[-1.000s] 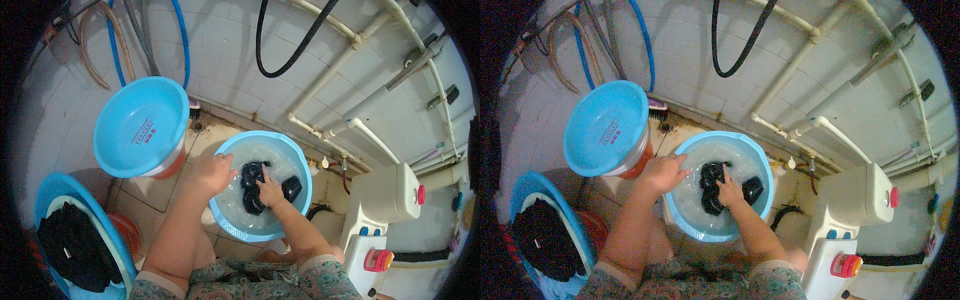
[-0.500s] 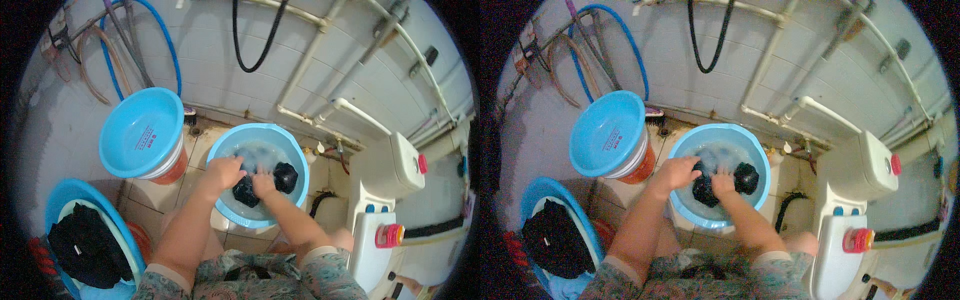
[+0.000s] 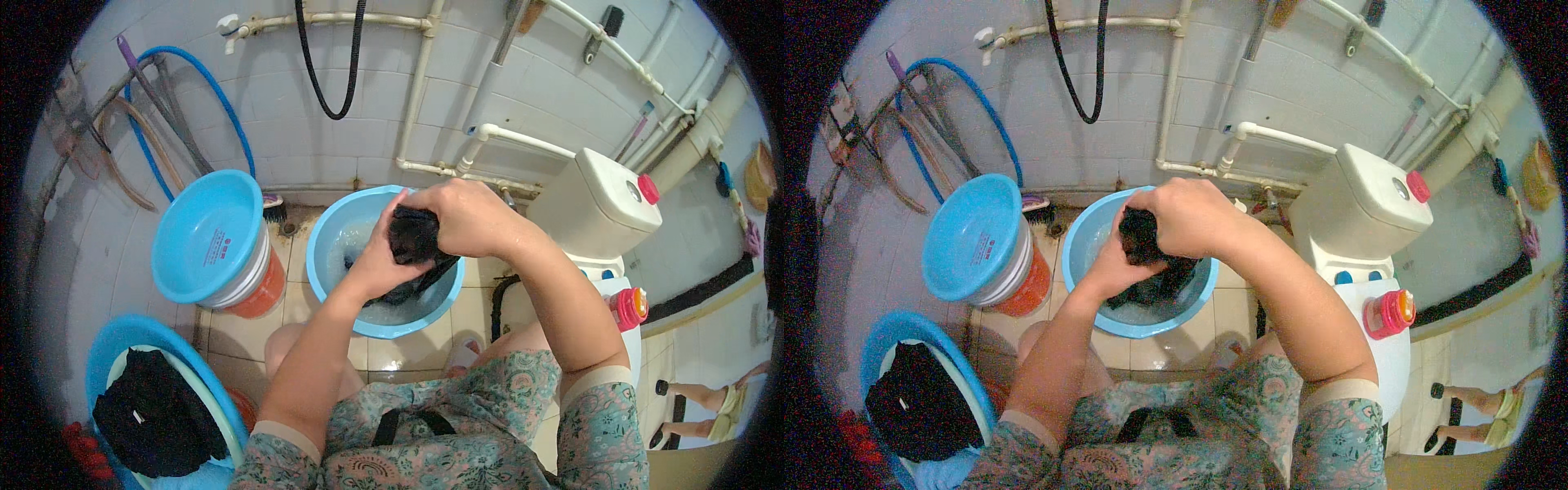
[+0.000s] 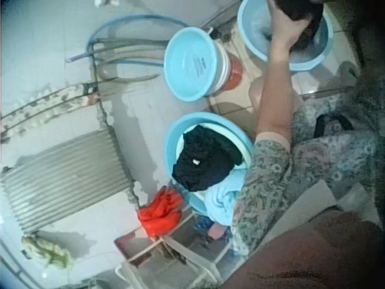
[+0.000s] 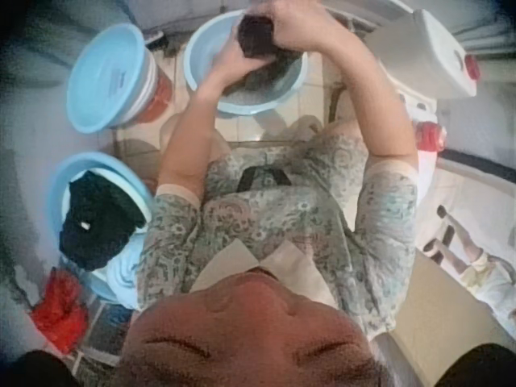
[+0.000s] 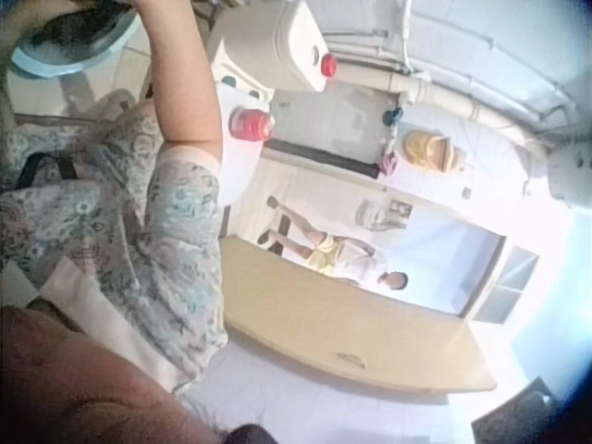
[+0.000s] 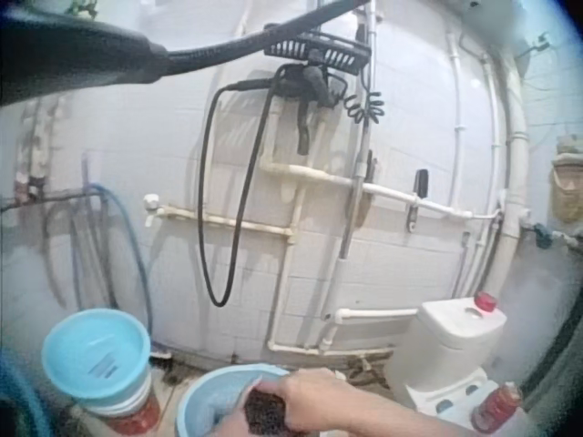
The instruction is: The person sits on the bathroom floor and hand-washes a dark garment in a blue basin filled with water. They repeatedly submerge, scrub, and wring the fabric, occasionally lifting it to inspect the surface before continuing the washing process.
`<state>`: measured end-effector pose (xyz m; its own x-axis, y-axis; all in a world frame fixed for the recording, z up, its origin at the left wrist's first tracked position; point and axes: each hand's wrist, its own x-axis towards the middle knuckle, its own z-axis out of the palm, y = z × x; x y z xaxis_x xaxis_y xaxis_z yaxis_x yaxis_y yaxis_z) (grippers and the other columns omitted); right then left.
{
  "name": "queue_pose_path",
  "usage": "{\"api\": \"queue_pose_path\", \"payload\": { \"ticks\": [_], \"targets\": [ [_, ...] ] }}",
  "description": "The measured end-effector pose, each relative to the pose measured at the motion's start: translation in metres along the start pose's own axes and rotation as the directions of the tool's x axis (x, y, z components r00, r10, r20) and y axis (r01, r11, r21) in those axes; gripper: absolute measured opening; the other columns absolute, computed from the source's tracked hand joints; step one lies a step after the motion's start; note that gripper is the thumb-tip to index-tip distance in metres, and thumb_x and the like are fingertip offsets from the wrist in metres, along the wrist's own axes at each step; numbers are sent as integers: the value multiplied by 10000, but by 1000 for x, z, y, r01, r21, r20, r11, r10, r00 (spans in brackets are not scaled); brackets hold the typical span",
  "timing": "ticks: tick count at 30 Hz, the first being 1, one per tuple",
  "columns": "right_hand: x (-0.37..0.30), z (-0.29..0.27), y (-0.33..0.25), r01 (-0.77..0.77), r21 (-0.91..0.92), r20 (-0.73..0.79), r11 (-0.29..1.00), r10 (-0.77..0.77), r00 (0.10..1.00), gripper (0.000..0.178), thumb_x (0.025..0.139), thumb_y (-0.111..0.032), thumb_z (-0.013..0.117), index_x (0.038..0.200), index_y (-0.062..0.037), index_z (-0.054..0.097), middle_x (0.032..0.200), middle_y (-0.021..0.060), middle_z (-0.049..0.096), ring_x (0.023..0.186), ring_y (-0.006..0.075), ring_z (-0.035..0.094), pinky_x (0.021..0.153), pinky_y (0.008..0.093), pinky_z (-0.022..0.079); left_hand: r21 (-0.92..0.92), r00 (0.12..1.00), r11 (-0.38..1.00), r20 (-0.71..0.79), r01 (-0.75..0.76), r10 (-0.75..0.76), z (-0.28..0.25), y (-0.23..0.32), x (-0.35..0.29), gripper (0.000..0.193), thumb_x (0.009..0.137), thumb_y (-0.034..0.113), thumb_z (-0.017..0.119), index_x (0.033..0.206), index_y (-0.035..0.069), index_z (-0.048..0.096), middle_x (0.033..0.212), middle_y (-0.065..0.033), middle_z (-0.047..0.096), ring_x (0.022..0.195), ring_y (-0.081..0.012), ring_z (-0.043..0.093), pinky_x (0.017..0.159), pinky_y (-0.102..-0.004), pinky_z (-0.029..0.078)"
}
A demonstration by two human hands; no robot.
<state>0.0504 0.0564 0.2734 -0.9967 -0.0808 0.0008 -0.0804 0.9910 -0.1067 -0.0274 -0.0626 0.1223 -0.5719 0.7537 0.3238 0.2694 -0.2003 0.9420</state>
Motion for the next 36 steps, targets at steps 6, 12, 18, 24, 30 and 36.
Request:
{"api": "queue_pose_path", "payload": {
  "ticks": [6, 12, 18, 24, 30, 36],
  "targets": [
    [-2, 52, 36, -137, 266, -266, 954, 209, 941, 672, 615, -94, 697, 1236, -138, 444, 1005, 170, 607, 927, 325, 599, 800, 399, 486, -181, 969, 982, -229, 51, -92, -13, -10, 11, 498, 670, -36, 610, 1160, -25, 518, 1096, -113, 589, 1016, -200, 567, 895, -321, 443],
    [-23, 217, 76, -4, 629, -255, 778, 210, 944, 1093, 582, -288, 824, 1415, -53, 157, 1338, 228, 373, 1243, 355, 378, 1036, 383, 305, -633, 967, 774, -186, 20, -176, -25, -9, 10, 524, 644, -37, 401, 1157, -58, 510, 1078, -131, 585, 984, -219, 580, 879, -332, 459],
    [-10, 231, 52, -199, 867, 79, 456, 269, 960, 638, 637, -169, 780, 1203, -51, 509, 1157, 130, 582, 1103, 256, 521, 977, 354, 376, -826, 951, 564, -191, -22, -243, -54, -27, -3, 468, 679, 41, 422, 1128, -54, 517, 1065, -147, 592, 981, -254, 589, 882, -365, 470],
    [-18, 214, 119, -274, 948, 186, 162, 418, 889, 378, 716, -173, 710, 1025, 24, 618, 965, 96, 647, 850, 179, 603, 810, 311, 460, -852, 833, 522, -312, -33, -457, -76, -30, 16, 297, 806, 191, 499, 1015, -5, 578, 961, -119, 624, 855, -237, 608, 788, -375, 499],
    [2, 216, 111, -446, 669, -206, 595, 725, 657, 520, 717, -109, 610, 1224, -81, 497, 884, 153, 647, 763, 351, 622, 760, 409, 488, -651, 606, 669, -382, 359, -697, -76, -105, 31, 431, 778, 211, 597, 1129, -14, 489, 1023, -152, 582, 848, -268, 582, 756, -390, 490],
    [25, 286, 99, -503, 25, -144, 864, 501, 854, 695, 739, -148, 610, 1371, -213, 327, 1319, 201, 361, 1165, 351, 409, 956, 451, 360, 570, 672, 378, -496, 730, -550, -24, -143, 13, 808, 810, 159, 541, 1447, 204, 46, 1383, -268, 230, 1111, -419, 471, 905, -445, 432]
  ]
}}
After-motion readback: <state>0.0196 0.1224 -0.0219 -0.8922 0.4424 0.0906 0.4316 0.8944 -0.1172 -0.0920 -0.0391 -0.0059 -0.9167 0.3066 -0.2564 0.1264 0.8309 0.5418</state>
